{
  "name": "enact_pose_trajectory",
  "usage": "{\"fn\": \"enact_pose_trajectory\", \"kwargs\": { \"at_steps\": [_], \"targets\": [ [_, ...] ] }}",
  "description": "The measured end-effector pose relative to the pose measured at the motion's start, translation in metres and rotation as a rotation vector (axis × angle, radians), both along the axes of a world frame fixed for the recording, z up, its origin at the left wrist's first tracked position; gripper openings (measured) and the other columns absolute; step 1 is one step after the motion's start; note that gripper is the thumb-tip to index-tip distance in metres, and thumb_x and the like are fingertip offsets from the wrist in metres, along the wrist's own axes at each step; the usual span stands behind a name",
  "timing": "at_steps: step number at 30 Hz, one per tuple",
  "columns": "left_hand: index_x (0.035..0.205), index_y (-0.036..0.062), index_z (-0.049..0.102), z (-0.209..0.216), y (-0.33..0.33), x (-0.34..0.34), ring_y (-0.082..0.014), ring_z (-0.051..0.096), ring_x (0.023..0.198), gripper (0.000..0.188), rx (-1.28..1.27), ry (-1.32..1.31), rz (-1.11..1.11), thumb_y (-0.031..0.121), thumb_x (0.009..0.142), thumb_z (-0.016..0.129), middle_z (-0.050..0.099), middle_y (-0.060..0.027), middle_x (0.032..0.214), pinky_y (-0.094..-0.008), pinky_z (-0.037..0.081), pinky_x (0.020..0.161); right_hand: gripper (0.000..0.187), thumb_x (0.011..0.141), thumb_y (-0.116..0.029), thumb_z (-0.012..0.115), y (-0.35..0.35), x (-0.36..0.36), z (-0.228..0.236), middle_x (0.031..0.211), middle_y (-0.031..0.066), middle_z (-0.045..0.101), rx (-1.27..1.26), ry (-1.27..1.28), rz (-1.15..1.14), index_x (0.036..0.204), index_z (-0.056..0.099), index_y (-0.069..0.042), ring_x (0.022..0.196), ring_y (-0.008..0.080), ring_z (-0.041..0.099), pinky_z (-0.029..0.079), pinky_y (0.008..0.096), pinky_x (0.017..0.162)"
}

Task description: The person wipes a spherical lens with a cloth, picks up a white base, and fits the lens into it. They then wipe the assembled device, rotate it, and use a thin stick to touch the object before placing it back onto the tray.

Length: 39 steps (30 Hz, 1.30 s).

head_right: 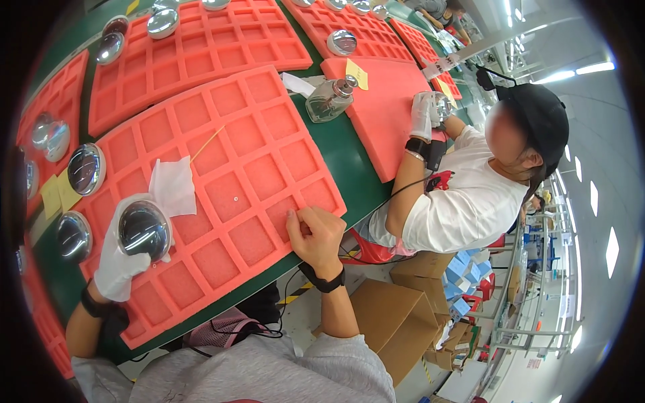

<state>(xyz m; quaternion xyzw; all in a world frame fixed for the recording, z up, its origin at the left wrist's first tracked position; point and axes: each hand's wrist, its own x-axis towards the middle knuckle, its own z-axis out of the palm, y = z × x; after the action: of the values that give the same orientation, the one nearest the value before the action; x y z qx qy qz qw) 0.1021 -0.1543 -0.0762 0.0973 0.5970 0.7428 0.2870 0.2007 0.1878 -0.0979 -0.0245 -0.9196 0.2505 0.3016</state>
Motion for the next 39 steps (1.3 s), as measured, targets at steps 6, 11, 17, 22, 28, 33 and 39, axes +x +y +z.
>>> {"fn": "enact_pose_trajectory", "kwargs": {
  "at_steps": [6,11,17,22,28,33,39],
  "targets": [
    [0.144,0.0057,0.039,-0.001,-0.002,0.000,-0.0209,0.067,0.091,0.100,0.018,0.013,-0.003,0.035,0.067,0.095,0.063,-0.0131,0.112,-0.0326,0.060,0.073,0.026,0.082,-0.001,0.074,-0.004,0.000,0.000,0.052,0.0068,0.044,-0.012,-0.028,-0.013,0.063,0.055,-0.004,0.042,0.0178,0.044,0.031,0.0323,0.043],
    [0.144,0.0055,0.039,0.012,0.002,0.002,-0.0226,0.067,0.096,0.086,0.125,-0.060,-0.004,0.030,0.078,0.088,0.062,-0.0131,0.115,-0.0357,0.060,0.077,0.011,0.086,-0.002,0.072,-0.025,-0.012,0.034,0.059,0.0042,0.051,-0.195,-0.301,0.111,0.079,0.064,-0.001,0.050,0.0126,0.046,0.035,0.0271,0.049],
    [0.142,0.0009,0.043,0.016,-0.011,-0.011,-0.0197,0.067,0.107,0.055,0.315,-0.255,-0.080,0.011,0.095,0.070,0.063,-0.0094,0.122,-0.0356,0.060,0.087,0.082,0.080,-0.013,0.083,-0.094,-0.078,0.093,0.123,0.0131,0.064,-0.193,-0.461,0.788,0.149,0.039,-0.002,0.104,0.0214,0.062,0.050,0.0337,0.087],
    [0.143,0.0012,0.044,0.006,-0.015,-0.015,-0.0212,0.067,0.111,0.053,0.589,-0.418,-0.054,0.024,0.100,0.066,0.064,-0.0113,0.123,-0.0365,0.058,0.093,0.116,0.071,-0.016,0.092,-0.138,-0.140,0.077,0.144,0.0190,0.053,-0.186,-0.649,1.126,0.161,0.020,-0.004,0.129,0.0284,0.057,0.046,0.0411,0.108],
    [0.147,0.0014,0.041,0.001,-0.007,-0.012,-0.0221,0.058,0.128,0.062,0.542,-0.326,0.085,0.035,0.101,0.065,0.057,-0.0111,0.138,-0.0371,0.047,0.111,0.134,0.061,-0.014,0.099,-0.159,-0.148,0.053,0.141,0.0196,0.055,-0.450,-0.679,1.128,0.162,0.012,-0.005,0.128,0.0292,0.059,0.047,0.0430,0.110],
    [0.144,0.0037,0.045,0.000,-0.007,-0.011,-0.0151,0.058,0.124,0.053,0.459,-0.176,0.116,0.026,0.101,0.066,0.059,-0.0053,0.133,-0.0326,0.051,0.104,0.140,0.058,-0.012,0.100,-0.159,-0.150,0.049,0.139,0.0200,0.056,-0.518,-0.595,1.153,0.162,0.007,-0.007,0.126,0.0298,0.060,0.050,0.0429,0.107],
    [0.143,0.0059,0.044,0.009,-0.014,-0.015,-0.0146,0.057,0.124,0.054,0.606,-0.448,0.095,0.020,0.098,0.070,0.058,-0.0054,0.133,-0.0329,0.050,0.105,0.141,0.059,-0.012,0.100,-0.161,-0.151,0.042,0.138,0.0199,0.056,-0.627,-0.613,1.118,0.163,0.004,-0.008,0.124,0.0300,0.061,0.051,0.0422,0.106]
  ]
}}
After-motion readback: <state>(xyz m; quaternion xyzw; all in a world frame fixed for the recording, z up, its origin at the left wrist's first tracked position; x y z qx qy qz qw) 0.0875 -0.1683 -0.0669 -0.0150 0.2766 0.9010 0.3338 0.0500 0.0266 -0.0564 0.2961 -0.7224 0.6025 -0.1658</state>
